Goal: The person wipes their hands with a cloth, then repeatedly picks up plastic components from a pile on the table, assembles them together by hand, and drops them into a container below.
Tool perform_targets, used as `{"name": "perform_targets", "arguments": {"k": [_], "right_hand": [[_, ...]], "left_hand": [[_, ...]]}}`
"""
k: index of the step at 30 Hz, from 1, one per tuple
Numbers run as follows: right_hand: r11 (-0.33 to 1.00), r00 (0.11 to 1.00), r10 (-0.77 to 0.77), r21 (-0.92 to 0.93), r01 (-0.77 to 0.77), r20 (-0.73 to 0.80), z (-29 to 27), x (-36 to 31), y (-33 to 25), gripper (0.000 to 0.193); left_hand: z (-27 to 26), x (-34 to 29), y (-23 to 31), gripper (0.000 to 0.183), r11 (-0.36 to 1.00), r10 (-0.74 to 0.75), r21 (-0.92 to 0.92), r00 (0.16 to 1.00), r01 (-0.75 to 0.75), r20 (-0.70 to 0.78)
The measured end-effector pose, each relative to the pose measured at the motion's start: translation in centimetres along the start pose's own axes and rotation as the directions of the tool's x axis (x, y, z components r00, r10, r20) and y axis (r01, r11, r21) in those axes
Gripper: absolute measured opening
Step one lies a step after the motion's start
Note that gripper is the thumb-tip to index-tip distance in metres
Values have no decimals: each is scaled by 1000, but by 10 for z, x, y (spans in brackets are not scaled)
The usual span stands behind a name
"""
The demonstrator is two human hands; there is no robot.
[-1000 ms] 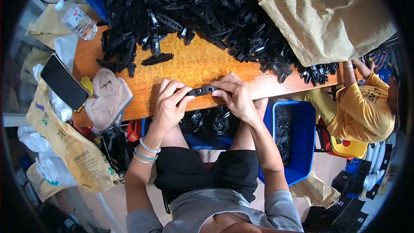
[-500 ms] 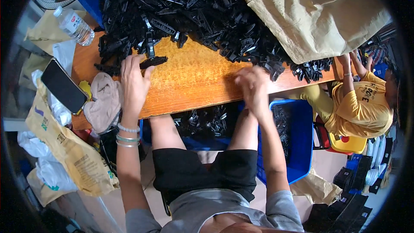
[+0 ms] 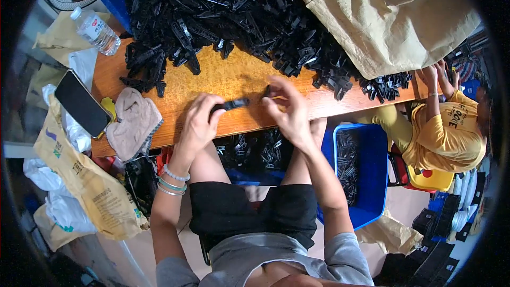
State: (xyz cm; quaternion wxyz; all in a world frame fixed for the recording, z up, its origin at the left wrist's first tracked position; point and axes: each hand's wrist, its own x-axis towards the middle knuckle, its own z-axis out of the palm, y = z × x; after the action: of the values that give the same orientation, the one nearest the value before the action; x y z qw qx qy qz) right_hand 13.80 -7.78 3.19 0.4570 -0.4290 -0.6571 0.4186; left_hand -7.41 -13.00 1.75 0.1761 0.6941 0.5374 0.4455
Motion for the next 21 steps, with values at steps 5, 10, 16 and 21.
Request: {"name": "perform_targets", "arguments": {"k": [5,10,16,21], "right_hand": [[946,946,-209,-193,260,248,2,5,2,32],[961,962,-37,-254,109,270,-15,1,8,26],[932,949,-122,-294,210,291,-11,7,10,26],[931,947,-130,-293,218,292,-12,12,18,27]], "left_hand": [[9,1,1,24,999,46,-10,997,-46,63],[8,-4,3,29,983,-126,-131,991,132,54],[10,-4,2,29,987,-120,-104,991,126,60],[11,-1,3,28,995,-72,-59,996,76,54]]}}
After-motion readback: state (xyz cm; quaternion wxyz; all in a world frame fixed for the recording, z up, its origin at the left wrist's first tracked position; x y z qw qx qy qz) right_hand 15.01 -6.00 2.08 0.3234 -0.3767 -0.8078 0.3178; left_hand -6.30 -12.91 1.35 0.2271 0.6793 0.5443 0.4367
